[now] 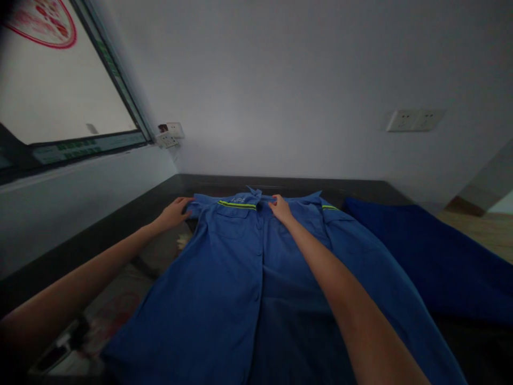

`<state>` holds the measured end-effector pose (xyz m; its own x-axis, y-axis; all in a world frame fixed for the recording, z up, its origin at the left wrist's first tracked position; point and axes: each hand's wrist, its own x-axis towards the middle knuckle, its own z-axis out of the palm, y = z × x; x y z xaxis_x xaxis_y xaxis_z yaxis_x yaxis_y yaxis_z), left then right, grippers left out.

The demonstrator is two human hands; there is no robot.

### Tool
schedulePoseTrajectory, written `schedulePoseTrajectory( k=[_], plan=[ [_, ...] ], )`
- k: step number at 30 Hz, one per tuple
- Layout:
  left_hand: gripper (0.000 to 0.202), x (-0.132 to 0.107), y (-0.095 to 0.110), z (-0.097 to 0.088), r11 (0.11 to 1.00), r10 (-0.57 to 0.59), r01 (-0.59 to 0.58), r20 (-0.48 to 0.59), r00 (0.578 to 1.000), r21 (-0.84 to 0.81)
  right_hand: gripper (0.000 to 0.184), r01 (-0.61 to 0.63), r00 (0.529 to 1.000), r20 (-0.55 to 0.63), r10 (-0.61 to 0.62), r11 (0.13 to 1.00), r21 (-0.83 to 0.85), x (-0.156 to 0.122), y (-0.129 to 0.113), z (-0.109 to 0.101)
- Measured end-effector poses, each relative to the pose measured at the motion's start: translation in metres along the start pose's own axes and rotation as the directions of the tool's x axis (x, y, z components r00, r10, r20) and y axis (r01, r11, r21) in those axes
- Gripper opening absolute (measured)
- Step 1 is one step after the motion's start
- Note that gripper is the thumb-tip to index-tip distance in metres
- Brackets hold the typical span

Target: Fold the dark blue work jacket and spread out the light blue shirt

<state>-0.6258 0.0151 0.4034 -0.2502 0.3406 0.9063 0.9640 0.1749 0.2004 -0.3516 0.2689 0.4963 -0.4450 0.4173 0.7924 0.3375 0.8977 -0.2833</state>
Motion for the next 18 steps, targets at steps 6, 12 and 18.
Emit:
schedulePoseTrajectory(
  k=[6, 12, 18],
  plan=[
    [0.036, -0.114, 0.079, -0.011, 0.851, 0.525, -0.485, 0.334, 0.783, -0.201, 0.018, 0.193, 0.969, 0.166, -0.183, 0.980, -0.042, -0.065, -0.010, -0.041],
    [0.075, -0.201, 0.097, -0.025, 0.772, 0.630, -0.525, 0.540, 0.559, -0.357, 0.026, 0.663, 0.706, 0.466, -0.534, 0.730, -0.167, -0.211, -0.035, -0.068],
    [0.083, -0.229, 0.076, -0.019, 0.811, 0.580, -0.482, 0.552, 0.598, -0.331, 0.038, 0.941, 0.313, 0.612, -0.726, 0.325, -0.096, -0.304, -0.037, -0.048]
  ],
)
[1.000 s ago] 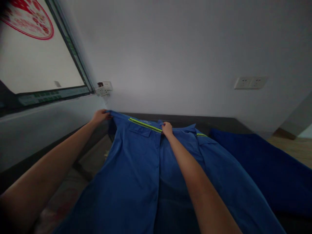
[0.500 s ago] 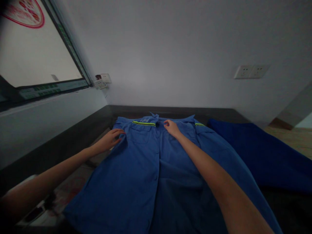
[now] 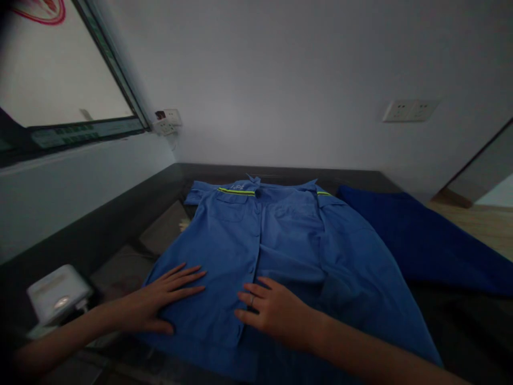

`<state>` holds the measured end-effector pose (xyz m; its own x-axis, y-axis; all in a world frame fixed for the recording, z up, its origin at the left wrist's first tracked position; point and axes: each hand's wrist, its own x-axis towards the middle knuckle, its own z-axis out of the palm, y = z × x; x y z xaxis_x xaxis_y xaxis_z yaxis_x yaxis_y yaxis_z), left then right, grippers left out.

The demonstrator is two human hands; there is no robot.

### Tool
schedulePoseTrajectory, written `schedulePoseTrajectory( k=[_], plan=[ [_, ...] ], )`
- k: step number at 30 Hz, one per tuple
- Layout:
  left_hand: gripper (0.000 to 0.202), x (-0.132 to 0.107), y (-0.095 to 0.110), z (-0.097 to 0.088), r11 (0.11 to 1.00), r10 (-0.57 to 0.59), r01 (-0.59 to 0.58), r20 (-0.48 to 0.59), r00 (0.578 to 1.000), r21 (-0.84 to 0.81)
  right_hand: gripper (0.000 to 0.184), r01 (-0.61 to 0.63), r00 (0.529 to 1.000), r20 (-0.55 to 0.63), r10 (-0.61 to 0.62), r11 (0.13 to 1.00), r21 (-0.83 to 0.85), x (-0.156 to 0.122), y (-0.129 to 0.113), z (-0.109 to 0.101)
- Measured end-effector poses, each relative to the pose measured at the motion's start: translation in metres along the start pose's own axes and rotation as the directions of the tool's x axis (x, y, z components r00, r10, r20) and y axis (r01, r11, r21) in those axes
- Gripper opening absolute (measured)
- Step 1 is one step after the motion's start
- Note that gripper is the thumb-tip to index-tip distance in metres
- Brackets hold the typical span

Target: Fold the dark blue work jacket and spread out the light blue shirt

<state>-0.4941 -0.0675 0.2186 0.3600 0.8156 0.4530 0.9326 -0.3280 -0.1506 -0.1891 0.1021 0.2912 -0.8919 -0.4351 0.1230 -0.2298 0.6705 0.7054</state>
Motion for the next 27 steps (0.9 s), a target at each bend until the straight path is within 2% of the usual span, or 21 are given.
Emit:
schedulePoseTrajectory(
  k=[6, 11, 15, 17, 23, 27],
  plan=[
    [0.087, -0.006, 0.010, 0.006, 0.998, 0.044, -0.044, 0.009, 0.999, 0.037, 0.026, 0.115, 0.970, -0.198, -0.144, 0.982, -0.151, 0.018, -0.007, 0.028],
    [0.071, -0.018, 0.026, 0.013, 0.996, 0.042, -0.041, -0.017, 0.999, 0.081, 0.025, 0.124, 0.945, -0.287, -0.155, 0.985, -0.121, 0.018, -0.011, 0.018],
    [0.084, -0.028, 0.033, 0.020, 0.992, 0.043, -0.034, -0.068, 0.997, 0.125, 0.030, 0.091, 0.956, -0.280, -0.092, 0.996, -0.016, 0.010, -0.016, 0.000],
    [0.085, -0.032, 0.033, 0.022, 0.989, 0.033, -0.021, -0.079, 0.996, 0.148, 0.031, 0.082, 0.958, -0.275, -0.074, 0.996, 0.017, 0.007, -0.020, -0.003],
    [0.072, -0.042, 0.037, 0.020, 0.989, 0.083, -0.068, -0.107, 0.991, 0.133, 0.029, 0.143, 0.972, -0.187, -0.140, 0.990, 0.001, -0.003, -0.033, 0.013],
    [0.071, -0.051, 0.034, 0.032, 0.969, 0.139, -0.118, -0.084, 0.987, 0.217, 0.029, 0.136, 0.981, -0.136, -0.136, 0.991, -0.011, -0.008, -0.039, 0.022]
  ],
)
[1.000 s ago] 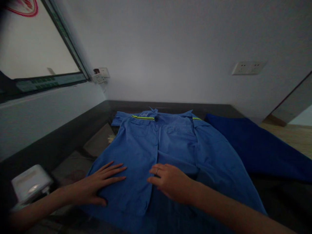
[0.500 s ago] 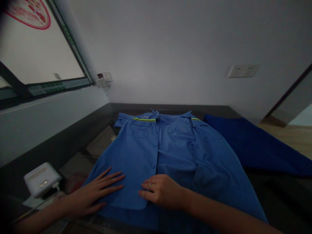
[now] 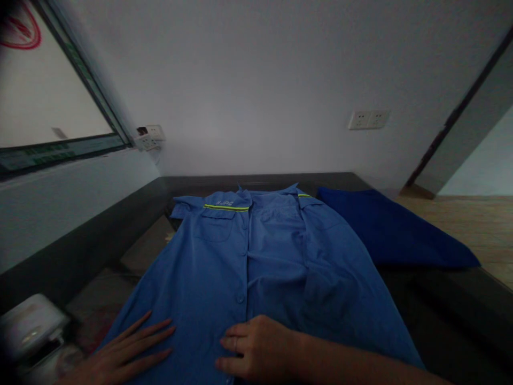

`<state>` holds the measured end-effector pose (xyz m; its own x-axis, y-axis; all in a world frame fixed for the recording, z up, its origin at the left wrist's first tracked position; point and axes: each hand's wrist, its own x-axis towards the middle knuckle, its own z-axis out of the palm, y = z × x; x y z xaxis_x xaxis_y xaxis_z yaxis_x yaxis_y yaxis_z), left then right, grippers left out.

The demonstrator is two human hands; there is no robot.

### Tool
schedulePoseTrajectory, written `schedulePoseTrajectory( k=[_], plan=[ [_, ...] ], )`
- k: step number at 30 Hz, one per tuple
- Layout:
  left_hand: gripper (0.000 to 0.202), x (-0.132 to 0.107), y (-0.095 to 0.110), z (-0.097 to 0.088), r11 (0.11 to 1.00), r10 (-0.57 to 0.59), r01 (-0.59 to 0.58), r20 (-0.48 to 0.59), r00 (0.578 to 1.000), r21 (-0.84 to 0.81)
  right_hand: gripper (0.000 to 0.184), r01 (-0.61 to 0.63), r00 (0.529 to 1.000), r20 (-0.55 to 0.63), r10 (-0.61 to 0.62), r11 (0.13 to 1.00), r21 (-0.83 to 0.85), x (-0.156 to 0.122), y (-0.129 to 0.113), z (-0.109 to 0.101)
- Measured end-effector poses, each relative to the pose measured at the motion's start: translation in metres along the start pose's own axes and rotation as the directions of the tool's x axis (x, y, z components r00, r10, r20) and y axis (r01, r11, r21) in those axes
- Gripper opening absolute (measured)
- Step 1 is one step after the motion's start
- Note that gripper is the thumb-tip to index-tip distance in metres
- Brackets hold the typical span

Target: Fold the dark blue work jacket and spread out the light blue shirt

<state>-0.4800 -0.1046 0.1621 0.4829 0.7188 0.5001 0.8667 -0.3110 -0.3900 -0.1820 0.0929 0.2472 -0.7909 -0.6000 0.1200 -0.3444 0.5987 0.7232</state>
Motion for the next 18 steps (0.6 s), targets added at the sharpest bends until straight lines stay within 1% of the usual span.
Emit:
schedulePoseTrajectory(
  k=[3, 5, 7, 9, 10, 12, 13, 14, 16, 18],
  plan=[
    [0.070, -0.004, -0.004, 0.008, 0.996, 0.061, -0.061, 0.008, 0.998, 0.060, 0.029, -0.020, 1.000, 0.016, 0.019, 0.999, 0.031, -0.004, -0.002, 0.000],
    [0.069, -0.001, -0.007, 0.007, 0.995, 0.060, -0.057, -0.041, 0.997, 0.077, 0.032, -0.039, 0.999, 0.026, 0.037, 0.997, 0.073, -0.008, -0.003, -0.004],
    [0.063, 0.010, -0.009, 0.000, 0.996, 0.033, -0.024, -0.099, 0.995, 0.089, 0.036, -0.102, 0.994, 0.046, 0.098, 0.988, 0.112, -0.014, -0.004, -0.013],
    [0.058, 0.030, -0.009, -0.011, 0.996, 0.021, -0.009, -0.135, 0.991, 0.086, 0.036, -0.220, 0.975, 0.061, 0.213, 0.967, 0.127, -0.021, -0.004, -0.025],
    [0.056, 0.043, -0.009, -0.017, 0.997, 0.022, -0.010, -0.153, 0.988, 0.078, 0.035, -0.290, 0.956, 0.068, 0.284, 0.948, 0.127, -0.027, -0.004, -0.031],
    [0.054, 0.074, -0.010, -0.028, 0.999, 0.013, -0.003, -0.195, 0.981, 0.053, 0.034, -0.448, 0.894, 0.061, 0.444, 0.887, 0.110, -0.041, -0.005, -0.042],
    [0.053, 0.091, -0.011, -0.033, 0.999, 0.005, 0.004, -0.217, 0.976, 0.039, 0.034, -0.529, 0.849, 0.047, 0.527, 0.843, 0.095, -0.050, -0.005, -0.045],
    [0.050, 0.109, -0.013, -0.037, 1.000, 0.000, 0.006, -0.234, 0.972, 0.026, 0.035, -0.606, 0.795, 0.025, 0.607, 0.791, 0.081, -0.059, -0.006, -0.047],
    [0.044, 0.146, -0.019, -0.041, 1.000, -0.018, 0.016, -0.265, 0.964, -0.009, 0.039, -0.739, 0.671, -0.030, 0.741, 0.671, 0.058, -0.081, -0.009, -0.047],
    [0.041, 0.183, -0.029, -0.041, 0.998, -0.063, 0.051, -0.284, 0.957, -0.048, 0.047, -0.831, 0.552, -0.069, 0.831, 0.555, 0.032, -0.101, -0.014, -0.042]
  ],
)
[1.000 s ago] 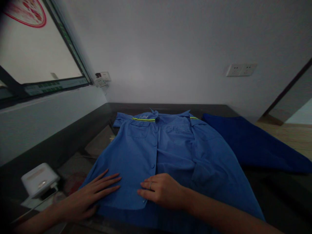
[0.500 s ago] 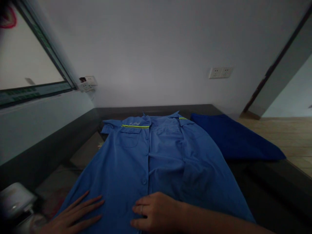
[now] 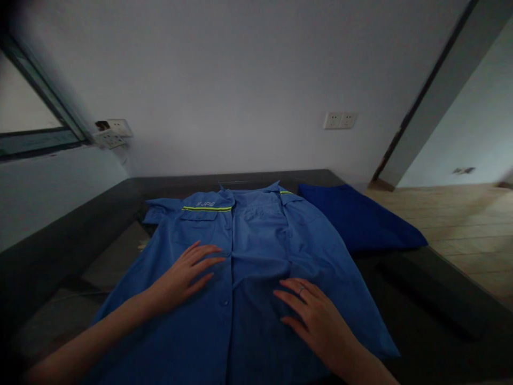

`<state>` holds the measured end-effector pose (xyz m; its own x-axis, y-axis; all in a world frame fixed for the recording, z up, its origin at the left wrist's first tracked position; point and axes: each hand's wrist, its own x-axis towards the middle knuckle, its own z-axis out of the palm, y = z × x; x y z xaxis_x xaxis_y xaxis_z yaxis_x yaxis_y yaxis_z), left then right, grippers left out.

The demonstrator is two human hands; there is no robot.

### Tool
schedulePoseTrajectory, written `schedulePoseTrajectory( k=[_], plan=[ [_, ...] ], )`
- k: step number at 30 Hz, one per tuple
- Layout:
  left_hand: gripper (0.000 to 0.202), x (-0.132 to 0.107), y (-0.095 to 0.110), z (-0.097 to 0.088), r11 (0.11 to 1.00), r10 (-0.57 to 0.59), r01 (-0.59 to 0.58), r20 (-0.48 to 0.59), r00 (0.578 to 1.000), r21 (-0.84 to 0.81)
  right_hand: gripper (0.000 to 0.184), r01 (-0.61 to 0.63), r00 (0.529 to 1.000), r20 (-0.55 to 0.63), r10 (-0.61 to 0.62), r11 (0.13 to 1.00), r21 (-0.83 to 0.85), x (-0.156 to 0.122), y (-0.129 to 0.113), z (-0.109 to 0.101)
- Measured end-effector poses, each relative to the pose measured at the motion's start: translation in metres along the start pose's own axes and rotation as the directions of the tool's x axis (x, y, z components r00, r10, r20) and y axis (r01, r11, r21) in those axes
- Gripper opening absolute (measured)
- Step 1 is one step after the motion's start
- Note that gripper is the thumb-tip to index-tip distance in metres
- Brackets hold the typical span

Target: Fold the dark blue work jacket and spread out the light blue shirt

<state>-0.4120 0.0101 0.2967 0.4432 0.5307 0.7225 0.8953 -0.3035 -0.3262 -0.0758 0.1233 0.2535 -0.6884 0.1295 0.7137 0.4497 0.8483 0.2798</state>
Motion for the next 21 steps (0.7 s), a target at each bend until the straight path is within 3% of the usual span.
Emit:
schedulePoseTrajectory(
  k=[3, 6, 9, 12, 14, 17, 21],
  plan=[
    [0.042, 0.049, -0.021, 0.022, 0.995, -0.102, 0.101, -0.035, 0.994, -0.024, 0.055, -0.131, 0.991, -0.006, 0.131, 0.990, -0.053, -0.018, 0.015, 0.008],
    [0.046, 0.087, -0.045, 0.049, 0.977, -0.213, 0.212, -0.067, 0.975, -0.018, 0.048, -0.188, 0.982, -0.011, 0.188, 0.981, -0.053, -0.028, 0.023, 0.016],
    [0.047, 0.109, -0.062, 0.075, 0.958, -0.286, 0.286, -0.074, 0.955, -0.006, 0.034, -0.201, 0.976, -0.094, 0.199, 0.980, -0.013, -0.031, 0.027, 0.024],
    [0.045, 0.116, -0.070, 0.094, 0.958, -0.285, 0.286, -0.052, 0.957, 0.028, 0.025, -0.203, 0.955, -0.209, 0.210, 0.978, 0.053, -0.031, 0.029, 0.028],
    [0.044, 0.117, -0.071, 0.100, 0.959, -0.275, 0.278, -0.057, 0.960, 0.047, 0.026, -0.200, 0.945, -0.243, 0.217, 0.975, 0.094, -0.031, 0.030, 0.027],
    [0.044, 0.121, -0.066, 0.096, 0.957, -0.287, 0.289, -0.109, 0.952, 0.008, 0.021, -0.184, 0.963, -0.183, 0.197, 0.979, 0.086, -0.030, 0.030, 0.024],
    [0.035, 0.149, -0.039, 0.085, 0.937, -0.244, 0.191, -0.154, 0.958, -0.293, 0.029, -0.161, 0.982, -0.096, 0.161, 0.987, 0.015, -0.030, 0.029, 0.024]
  ],
)
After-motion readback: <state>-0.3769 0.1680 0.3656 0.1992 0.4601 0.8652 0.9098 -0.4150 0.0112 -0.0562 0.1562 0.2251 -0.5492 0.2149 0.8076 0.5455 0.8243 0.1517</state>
